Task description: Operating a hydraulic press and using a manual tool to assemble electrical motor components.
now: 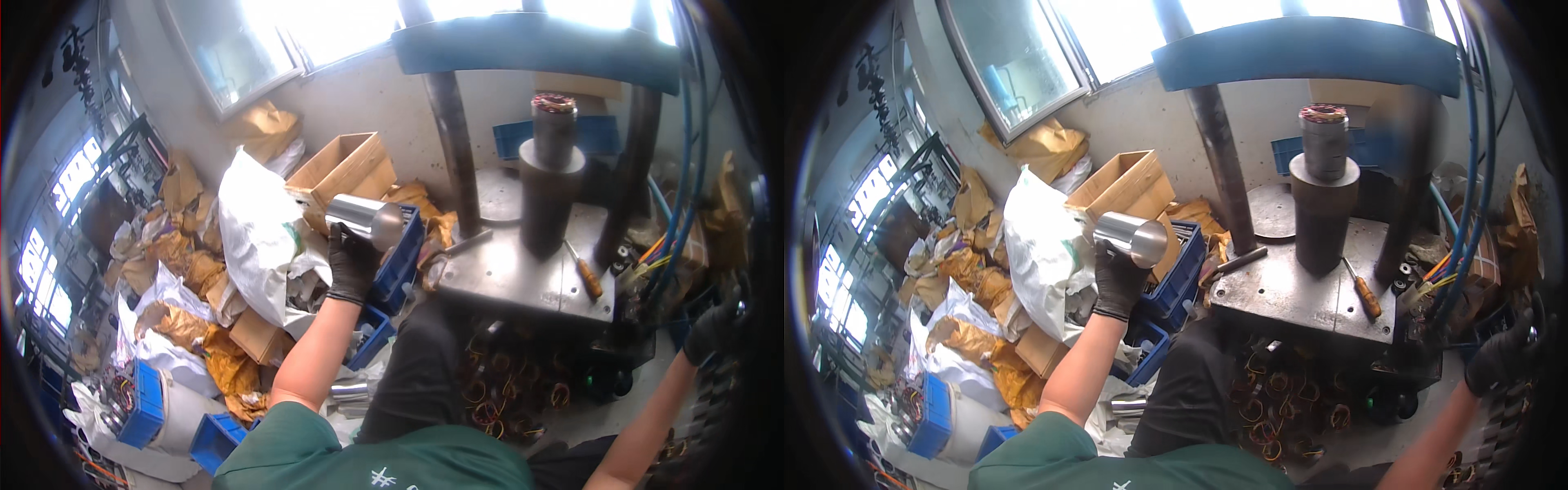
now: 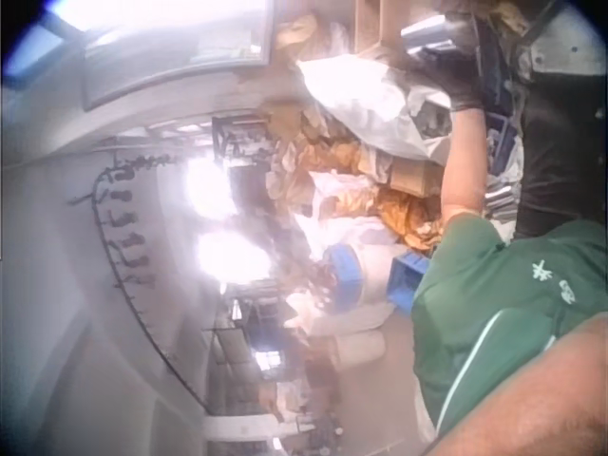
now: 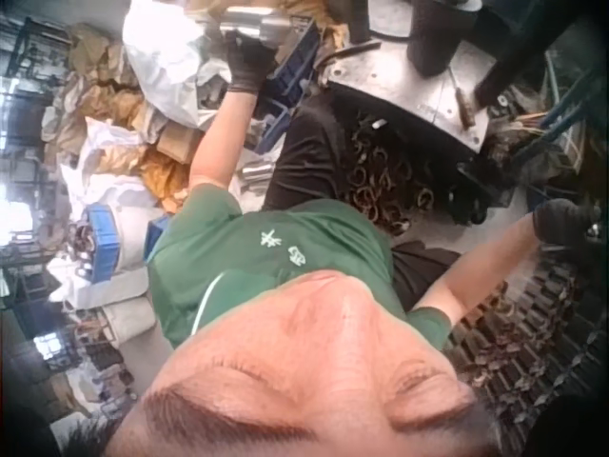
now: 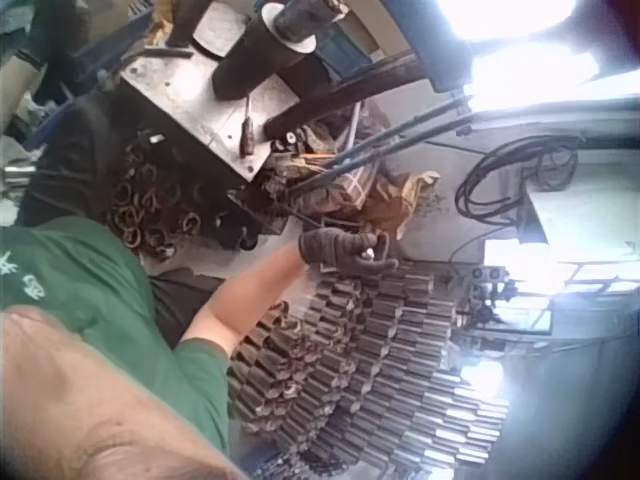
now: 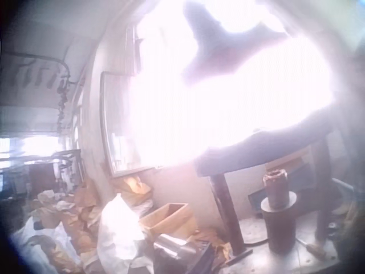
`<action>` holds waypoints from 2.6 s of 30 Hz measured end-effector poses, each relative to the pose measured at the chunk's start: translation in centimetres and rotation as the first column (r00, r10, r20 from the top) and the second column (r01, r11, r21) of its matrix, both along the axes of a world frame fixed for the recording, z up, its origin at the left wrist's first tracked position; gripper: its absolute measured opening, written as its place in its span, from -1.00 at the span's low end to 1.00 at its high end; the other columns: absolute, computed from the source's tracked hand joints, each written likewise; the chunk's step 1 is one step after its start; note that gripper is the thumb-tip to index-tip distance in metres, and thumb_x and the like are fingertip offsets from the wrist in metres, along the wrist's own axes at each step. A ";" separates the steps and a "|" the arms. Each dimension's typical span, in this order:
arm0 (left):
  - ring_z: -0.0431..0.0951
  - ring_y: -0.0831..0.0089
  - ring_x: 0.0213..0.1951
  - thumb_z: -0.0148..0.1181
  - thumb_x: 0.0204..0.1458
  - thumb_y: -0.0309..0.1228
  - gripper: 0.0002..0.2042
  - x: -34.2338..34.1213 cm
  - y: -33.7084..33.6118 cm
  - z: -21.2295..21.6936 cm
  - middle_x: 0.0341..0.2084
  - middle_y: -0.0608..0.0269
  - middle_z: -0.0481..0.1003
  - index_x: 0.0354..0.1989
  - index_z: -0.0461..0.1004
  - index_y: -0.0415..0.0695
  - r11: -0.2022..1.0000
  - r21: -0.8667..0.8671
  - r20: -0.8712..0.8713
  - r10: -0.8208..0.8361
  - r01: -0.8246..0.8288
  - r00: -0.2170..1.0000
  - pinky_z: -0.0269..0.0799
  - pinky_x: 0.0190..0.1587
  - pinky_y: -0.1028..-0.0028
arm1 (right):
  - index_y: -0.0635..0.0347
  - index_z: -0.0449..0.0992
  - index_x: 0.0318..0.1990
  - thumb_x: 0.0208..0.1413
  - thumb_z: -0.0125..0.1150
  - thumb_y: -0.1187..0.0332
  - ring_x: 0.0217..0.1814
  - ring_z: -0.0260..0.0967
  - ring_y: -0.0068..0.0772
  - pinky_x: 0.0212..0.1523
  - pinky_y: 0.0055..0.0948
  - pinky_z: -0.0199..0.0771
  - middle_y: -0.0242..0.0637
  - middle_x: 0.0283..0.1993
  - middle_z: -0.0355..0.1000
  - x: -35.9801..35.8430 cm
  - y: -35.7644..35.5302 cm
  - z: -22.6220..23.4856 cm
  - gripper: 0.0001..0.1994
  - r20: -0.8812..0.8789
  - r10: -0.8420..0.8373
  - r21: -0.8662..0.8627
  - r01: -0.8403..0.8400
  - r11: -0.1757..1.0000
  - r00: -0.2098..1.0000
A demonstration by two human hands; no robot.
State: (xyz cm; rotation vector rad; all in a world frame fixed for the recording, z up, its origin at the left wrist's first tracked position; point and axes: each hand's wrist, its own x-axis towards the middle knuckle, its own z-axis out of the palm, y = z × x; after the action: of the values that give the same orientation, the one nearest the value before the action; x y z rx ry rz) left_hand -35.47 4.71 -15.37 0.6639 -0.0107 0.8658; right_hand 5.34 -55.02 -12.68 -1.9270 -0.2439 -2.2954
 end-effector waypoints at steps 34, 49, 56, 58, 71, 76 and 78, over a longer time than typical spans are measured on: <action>0.57 0.28 -0.01 0.53 -0.03 -0.41 -0.44 32.6 -6.7 17.9 -0.10 0.23 0.53 0.13 0.37 -0.07 0.893 0.372 -0.148 0.328 -0.255 0.933 0.55 0.00 0.20 | 0.27 0.40 0.23 0.39 0.07 0.36 -0.01 0.51 -0.32 0.12 -0.29 0.48 -0.19 -0.04 0.52 -4.9 8.1 1.2 -0.67 0.152 0.803 0.578 -0.711 0.401 0.576; 0.56 0.28 -0.06 0.51 -0.12 -0.52 -0.35 34.9 -7.8 19.6 -0.07 0.15 0.52 0.17 0.31 -0.18 0.753 0.524 0.037 0.448 -0.399 0.893 0.53 0.03 0.29 | 0.27 0.47 -0.01 0.34 0.08 0.41 -0.04 0.48 -0.31 0.08 -0.30 0.46 -0.24 -0.10 0.50 -6.1 8.2 2.1 -0.83 0.145 0.761 0.567 -0.683 0.460 0.633; 0.56 0.30 -0.07 0.48 -0.16 -0.58 -0.32 35.8 -10.0 21.6 -0.07 0.14 0.50 0.18 0.28 -0.13 0.618 0.764 -0.071 0.366 -0.185 0.928 0.58 -0.02 0.28 | 0.26 0.48 -0.16 0.37 0.07 0.37 -0.12 0.48 -0.36 0.00 -0.34 0.47 -0.22 -0.19 0.49 -6.8 7.0 2.4 -0.86 0.105 0.817 0.582 -0.702 0.411 0.566; 0.57 0.32 -0.08 0.48 -0.17 -0.59 -0.32 36.9 -8.7 21.5 -0.07 0.16 0.50 0.18 0.27 -0.13 0.606 0.776 -0.089 0.381 -0.176 0.920 0.61 -0.06 0.28 | 0.28 0.47 -0.27 0.38 0.07 0.35 -0.15 0.47 -0.37 -0.04 -0.33 0.47 -0.23 -0.23 0.49 -7.0 5.9 2.9 -0.80 -0.053 0.828 0.587 -0.653 0.478 0.558; 0.56 0.27 -0.02 0.52 -0.11 -0.47 -0.29 37.8 -7.8 18.8 -0.02 0.07 0.48 0.18 0.19 -0.15 0.602 0.755 -0.026 0.423 -0.260 0.906 0.60 0.01 0.24 | 0.30 0.56 0.09 0.26 0.17 0.53 -0.24 0.41 -0.57 -0.11 -0.45 0.53 -0.24 0.00 0.53 -11.7 2.1 7.2 -0.73 -0.462 0.776 0.522 -0.577 0.629 0.429; 0.56 0.22 0.01 0.53 -0.12 -0.42 -0.21 39.2 -6.3 17.1 -0.01 0.08 0.47 0.27 0.13 -0.12 0.513 0.807 -0.044 0.547 -0.293 0.836 0.57 0.07 0.22 | 0.25 0.53 0.15 0.12 0.18 0.48 -0.20 0.54 -0.08 -0.03 -0.21 0.58 -0.06 -0.04 0.58 -14.2 -0.1 6.8 -0.60 -0.807 0.443 0.175 -0.557 0.812 0.392; 0.55 0.15 0.03 0.56 -0.16 -0.36 -0.09 39.2 -7.0 16.0 -0.02 0.08 0.47 0.34 0.05 -0.10 0.275 0.897 0.076 0.674 -0.346 0.735 0.53 0.15 0.21 | 0.23 0.56 0.10 0.08 0.18 0.44 -0.15 0.54 0.03 -0.02 -0.15 0.58 -0.02 -0.05 0.58 -16.8 -1.3 6.7 -0.61 -0.896 0.231 0.006 -0.509 0.860 0.380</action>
State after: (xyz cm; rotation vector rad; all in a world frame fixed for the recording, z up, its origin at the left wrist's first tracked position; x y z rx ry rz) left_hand 3.72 -2.27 0.64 1.9142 0.0750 1.3996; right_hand -11.43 -56.36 -6.01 -2.5484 -0.7927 -0.7693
